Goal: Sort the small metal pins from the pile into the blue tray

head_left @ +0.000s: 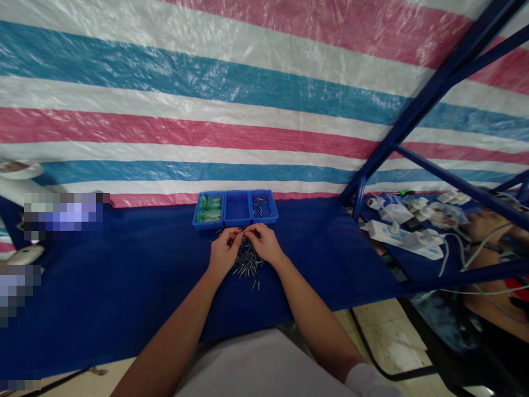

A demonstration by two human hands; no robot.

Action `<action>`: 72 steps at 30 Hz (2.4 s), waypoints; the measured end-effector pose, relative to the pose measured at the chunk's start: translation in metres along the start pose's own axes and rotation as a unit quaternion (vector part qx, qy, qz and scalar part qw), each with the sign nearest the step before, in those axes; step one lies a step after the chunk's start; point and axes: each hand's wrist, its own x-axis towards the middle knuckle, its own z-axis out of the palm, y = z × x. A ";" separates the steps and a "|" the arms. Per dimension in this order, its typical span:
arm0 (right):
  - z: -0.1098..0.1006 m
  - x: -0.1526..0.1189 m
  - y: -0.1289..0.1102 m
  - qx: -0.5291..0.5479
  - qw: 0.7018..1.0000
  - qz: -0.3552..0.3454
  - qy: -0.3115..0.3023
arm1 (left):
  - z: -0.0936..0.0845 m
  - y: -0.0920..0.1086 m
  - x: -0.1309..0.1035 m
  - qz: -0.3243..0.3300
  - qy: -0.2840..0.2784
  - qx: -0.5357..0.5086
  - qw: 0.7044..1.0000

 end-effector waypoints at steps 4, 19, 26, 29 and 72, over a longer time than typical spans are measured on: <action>0.003 0.000 0.002 0.032 0.999 0.017 0.027 | -0.001 0.001 0.000 0.004 -0.006 0.003 1.000; 0.002 0.001 -0.001 0.055 0.998 0.031 0.027 | -0.001 0.002 0.000 -0.003 0.005 0.006 1.000; 0.004 0.001 0.002 0.057 0.997 0.037 0.033 | -0.001 -0.001 0.001 0.003 0.001 -0.001 1.000; 0.005 0.001 0.003 0.056 0.997 0.032 0.035 | -0.001 -0.001 0.001 -0.001 0.000 0.000 1.000; 0.003 -0.001 0.002 0.032 0.999 -0.001 0.022 | -0.003 0.003 -0.001 -0.015 0.006 0.017 1.000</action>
